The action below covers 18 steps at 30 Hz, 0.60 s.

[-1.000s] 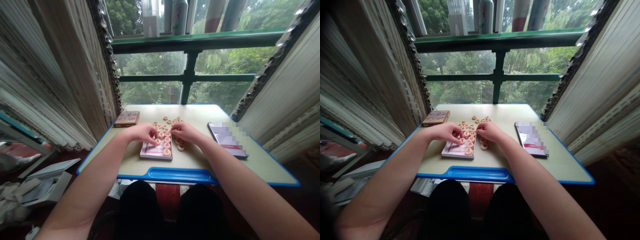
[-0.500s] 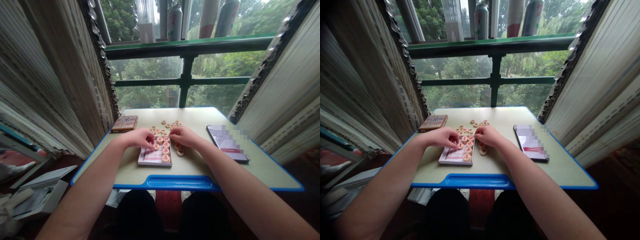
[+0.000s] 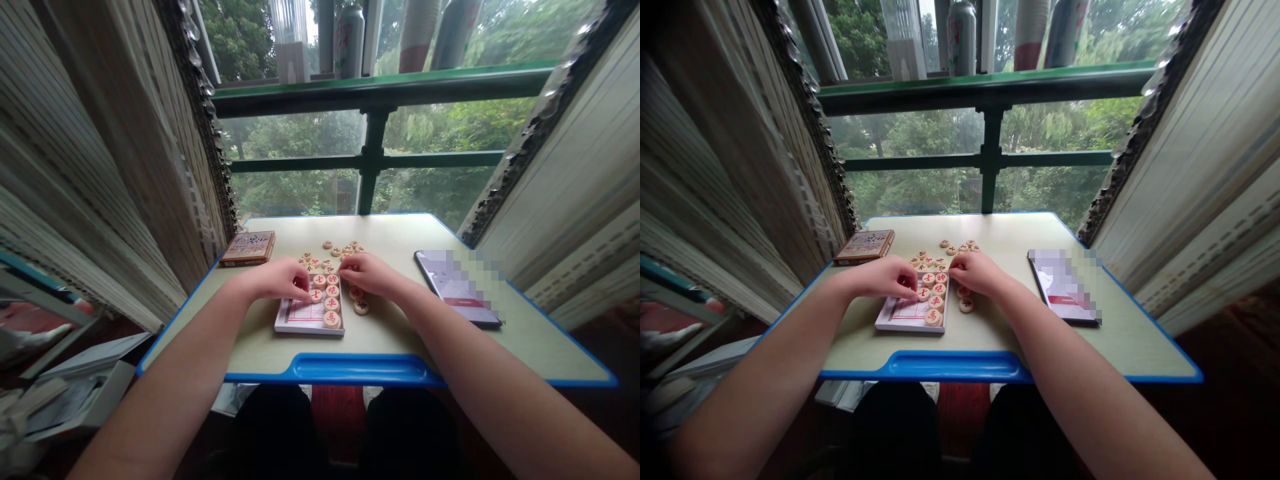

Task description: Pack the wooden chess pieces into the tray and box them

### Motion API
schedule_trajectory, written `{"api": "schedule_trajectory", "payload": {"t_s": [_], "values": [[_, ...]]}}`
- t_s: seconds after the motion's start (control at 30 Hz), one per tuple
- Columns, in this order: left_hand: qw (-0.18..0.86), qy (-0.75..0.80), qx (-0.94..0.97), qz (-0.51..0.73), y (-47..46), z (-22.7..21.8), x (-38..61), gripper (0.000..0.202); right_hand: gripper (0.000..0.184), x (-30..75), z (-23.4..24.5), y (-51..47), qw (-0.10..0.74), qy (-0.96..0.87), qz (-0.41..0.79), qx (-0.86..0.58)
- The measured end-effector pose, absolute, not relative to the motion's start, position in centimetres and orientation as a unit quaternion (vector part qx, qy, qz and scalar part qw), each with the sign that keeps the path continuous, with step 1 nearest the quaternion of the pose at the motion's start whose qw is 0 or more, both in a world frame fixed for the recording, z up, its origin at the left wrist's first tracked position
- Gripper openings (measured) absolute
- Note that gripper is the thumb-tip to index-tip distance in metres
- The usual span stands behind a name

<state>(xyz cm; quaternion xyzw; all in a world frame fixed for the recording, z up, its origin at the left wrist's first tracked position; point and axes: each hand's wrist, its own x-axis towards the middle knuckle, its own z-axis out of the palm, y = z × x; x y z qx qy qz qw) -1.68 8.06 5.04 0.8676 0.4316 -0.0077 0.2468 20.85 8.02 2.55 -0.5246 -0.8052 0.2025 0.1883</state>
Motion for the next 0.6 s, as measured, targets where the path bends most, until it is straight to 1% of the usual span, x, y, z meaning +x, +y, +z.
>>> {"api": "schedule_trajectory", "payload": {"t_s": [0.1, 0.33, 0.6], "values": [[0.241, 0.431, 0.869, -0.006, 7.97, 5.0, -1.56, 0.036, 0.017, 20.81, 2.57, 8.0, 0.188, -0.807, 0.196, -0.524], [0.22, 0.438, 0.871, -0.01, 7.81, 5.01, -1.27, 0.033, 0.019, 20.71, 2.68, 7.87, 0.178, -0.809, 0.192, -0.526], [0.219, 0.43, 0.876, -0.006, 7.81, 4.92, -1.2, 0.035, 0.018, 20.77, 2.61, 7.98, 0.177, -0.811, 0.187, -0.525]]}}
